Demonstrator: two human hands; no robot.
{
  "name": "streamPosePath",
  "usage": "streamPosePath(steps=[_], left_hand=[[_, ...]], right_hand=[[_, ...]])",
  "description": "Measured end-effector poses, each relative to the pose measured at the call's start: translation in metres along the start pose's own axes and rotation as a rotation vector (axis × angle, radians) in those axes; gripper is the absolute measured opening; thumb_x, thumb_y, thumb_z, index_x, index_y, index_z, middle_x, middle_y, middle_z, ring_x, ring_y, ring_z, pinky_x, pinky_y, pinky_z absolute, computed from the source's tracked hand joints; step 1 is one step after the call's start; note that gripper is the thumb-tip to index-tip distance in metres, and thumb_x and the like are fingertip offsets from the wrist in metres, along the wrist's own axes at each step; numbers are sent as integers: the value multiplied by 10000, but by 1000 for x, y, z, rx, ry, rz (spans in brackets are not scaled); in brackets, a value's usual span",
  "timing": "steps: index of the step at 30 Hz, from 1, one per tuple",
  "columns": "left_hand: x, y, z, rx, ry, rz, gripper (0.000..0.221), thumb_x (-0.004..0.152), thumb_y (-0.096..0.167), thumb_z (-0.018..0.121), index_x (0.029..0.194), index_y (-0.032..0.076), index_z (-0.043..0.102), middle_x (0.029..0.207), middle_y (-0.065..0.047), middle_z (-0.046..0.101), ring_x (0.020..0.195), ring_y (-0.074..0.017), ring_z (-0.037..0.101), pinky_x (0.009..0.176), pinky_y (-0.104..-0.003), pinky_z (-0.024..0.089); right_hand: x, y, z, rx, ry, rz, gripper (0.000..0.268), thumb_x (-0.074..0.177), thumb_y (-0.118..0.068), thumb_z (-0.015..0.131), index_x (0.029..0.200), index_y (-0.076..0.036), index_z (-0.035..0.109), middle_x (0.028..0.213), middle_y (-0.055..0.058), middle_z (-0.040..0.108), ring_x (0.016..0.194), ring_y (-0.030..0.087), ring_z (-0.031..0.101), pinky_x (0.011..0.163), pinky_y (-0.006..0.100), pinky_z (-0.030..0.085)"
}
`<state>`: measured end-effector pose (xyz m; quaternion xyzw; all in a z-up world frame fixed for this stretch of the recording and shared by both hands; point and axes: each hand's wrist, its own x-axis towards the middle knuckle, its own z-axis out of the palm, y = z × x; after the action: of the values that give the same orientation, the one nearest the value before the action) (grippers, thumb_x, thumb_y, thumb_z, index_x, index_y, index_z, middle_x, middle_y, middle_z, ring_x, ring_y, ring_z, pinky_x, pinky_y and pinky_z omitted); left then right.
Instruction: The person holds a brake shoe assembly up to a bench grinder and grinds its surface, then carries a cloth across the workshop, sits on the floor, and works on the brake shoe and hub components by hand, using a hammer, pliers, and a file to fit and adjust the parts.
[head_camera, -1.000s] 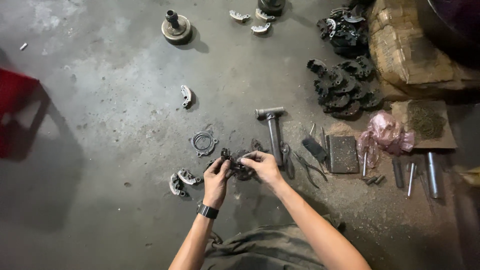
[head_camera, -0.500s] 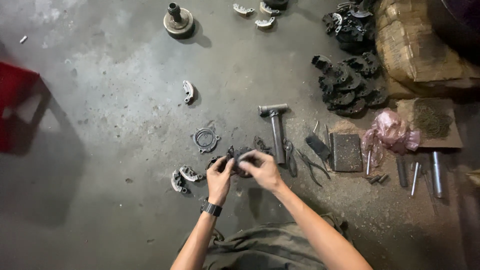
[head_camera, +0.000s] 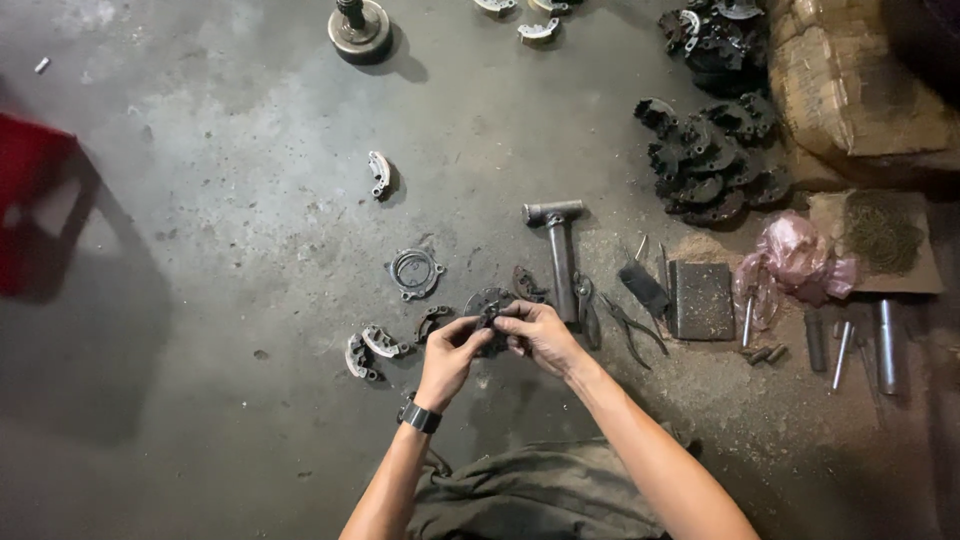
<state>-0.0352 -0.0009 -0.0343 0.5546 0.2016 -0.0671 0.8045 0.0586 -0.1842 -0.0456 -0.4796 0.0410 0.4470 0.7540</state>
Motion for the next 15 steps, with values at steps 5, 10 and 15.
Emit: streamPosePath(steps=[5, 10, 15], left_hand=[[10, -31, -16, 125, 159, 50, 294, 967, 163, 746, 1164, -54, 747, 977, -55, 763, 843, -95, 675, 757, -274, 567], [1, -22, -26, -380, 110, -103, 421, 917, 97, 732, 1314, 15, 616, 1154, -35, 725, 997, -122, 700, 821, -296, 570], [1, -15, -27, -307, 122, -22, 400, 912, 69, 724, 1294, 6, 625, 1160, -84, 726, 1019, -162, 708, 911, -351, 588]], right_hand=[[2, -27, 14, 48, 95, 7, 94, 967, -76, 688, 1027, -16, 730, 816, 47, 695, 659, 119, 625, 571, 248, 504], [21, -49, -12, -68, 311, -155, 212, 933, -19, 515, 1067, -15, 679, 999, 155, 737, 853, 248, 755, 766, 392, 663], [37, -38, -6, -1073, 436, -373, 233, 936, -55, 602, 1145, -20, 698, 1062, 165, 739, 939, 294, 739, 814, 400, 620]])
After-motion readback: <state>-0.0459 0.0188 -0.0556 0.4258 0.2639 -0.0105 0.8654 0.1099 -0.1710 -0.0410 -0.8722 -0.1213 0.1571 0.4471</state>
